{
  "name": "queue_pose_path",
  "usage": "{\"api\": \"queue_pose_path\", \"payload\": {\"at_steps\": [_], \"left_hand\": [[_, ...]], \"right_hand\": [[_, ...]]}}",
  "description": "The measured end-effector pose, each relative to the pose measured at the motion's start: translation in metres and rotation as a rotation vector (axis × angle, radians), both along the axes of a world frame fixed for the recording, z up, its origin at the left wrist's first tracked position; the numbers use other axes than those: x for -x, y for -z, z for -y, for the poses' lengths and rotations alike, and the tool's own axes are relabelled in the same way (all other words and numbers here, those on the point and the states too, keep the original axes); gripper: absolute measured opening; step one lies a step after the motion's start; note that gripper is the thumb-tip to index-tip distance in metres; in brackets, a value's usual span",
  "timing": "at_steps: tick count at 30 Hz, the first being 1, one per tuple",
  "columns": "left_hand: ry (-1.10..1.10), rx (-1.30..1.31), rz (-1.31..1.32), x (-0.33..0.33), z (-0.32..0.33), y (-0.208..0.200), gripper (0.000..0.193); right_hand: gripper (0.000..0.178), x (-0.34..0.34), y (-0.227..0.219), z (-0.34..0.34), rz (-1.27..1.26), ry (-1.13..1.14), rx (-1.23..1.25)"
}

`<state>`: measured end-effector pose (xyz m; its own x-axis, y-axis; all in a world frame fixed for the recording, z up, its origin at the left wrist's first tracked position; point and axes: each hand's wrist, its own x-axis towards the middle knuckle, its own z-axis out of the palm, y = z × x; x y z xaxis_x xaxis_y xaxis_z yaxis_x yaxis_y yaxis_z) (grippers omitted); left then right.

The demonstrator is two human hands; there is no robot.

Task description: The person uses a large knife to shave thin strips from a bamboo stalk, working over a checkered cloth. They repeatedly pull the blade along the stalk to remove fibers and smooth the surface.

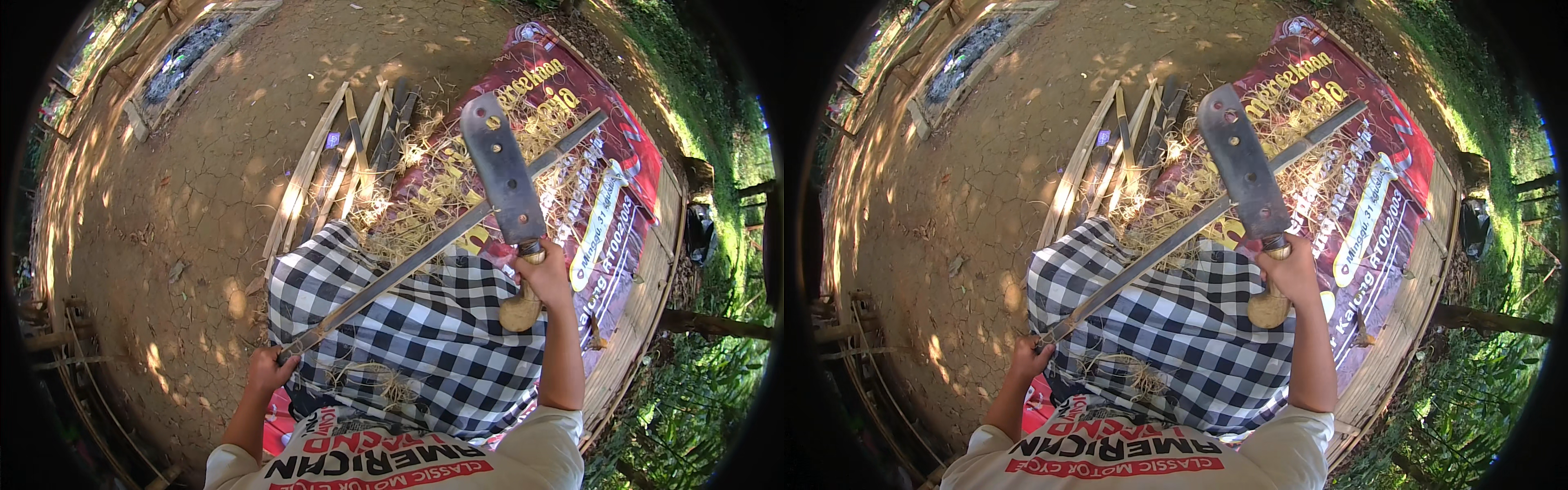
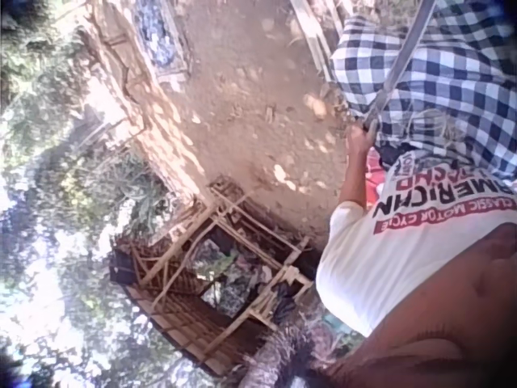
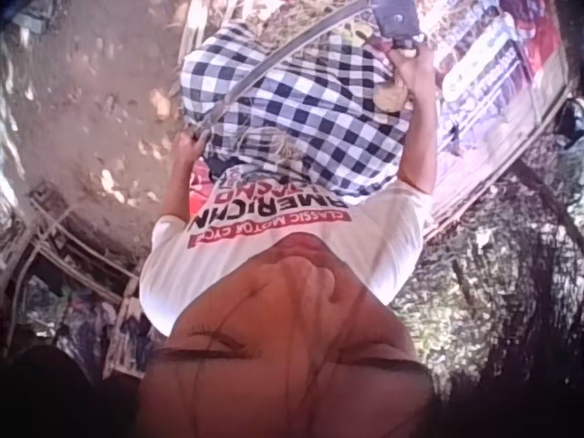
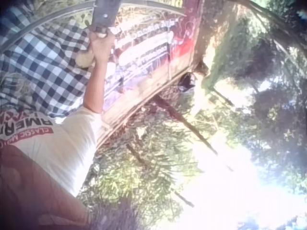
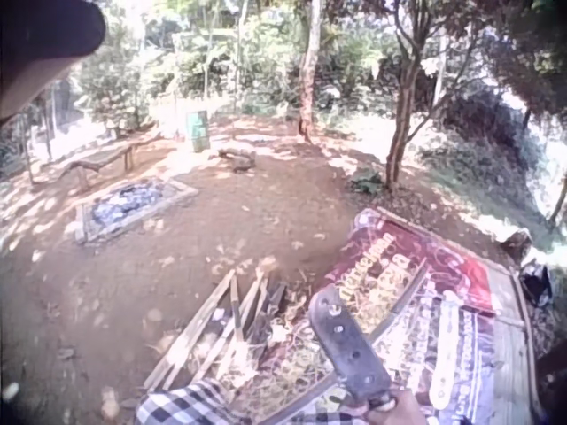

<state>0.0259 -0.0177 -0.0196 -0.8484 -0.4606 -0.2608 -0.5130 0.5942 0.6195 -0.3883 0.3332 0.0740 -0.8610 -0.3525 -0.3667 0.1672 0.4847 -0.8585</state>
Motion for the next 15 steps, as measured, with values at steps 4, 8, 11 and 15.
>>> {"api": "queue_pose_path", "payload": {"at_steps": [4, 8, 11, 15], "left_hand": [[-0.031, -0.032, 0.032, 0.006, -0.006, -0.004, 0.033], [-0.035, -0.047, 0.024, 0.003, -0.002, -0.012, 0.030], [-0.046, -0.023, 0.026, 0.003, -0.002, 0.000, 0.031], [-0.044, -0.039, 0.047, 0.003, -0.003, 0.001, 0.031]], "right_hand": [[0.013, -0.016, 0.002, 0.012, 0.023, 0.233, 0.130], [0.017, -0.034, 0.014, 0.012, 0.098, -0.060, -0.051], [0.012, -0.017, -0.001, 0.010, 0.039, -0.031, 0.036], [0.011, -0.026, 0.000, 0.017, 0.018, 0.105, 0.099]]}}
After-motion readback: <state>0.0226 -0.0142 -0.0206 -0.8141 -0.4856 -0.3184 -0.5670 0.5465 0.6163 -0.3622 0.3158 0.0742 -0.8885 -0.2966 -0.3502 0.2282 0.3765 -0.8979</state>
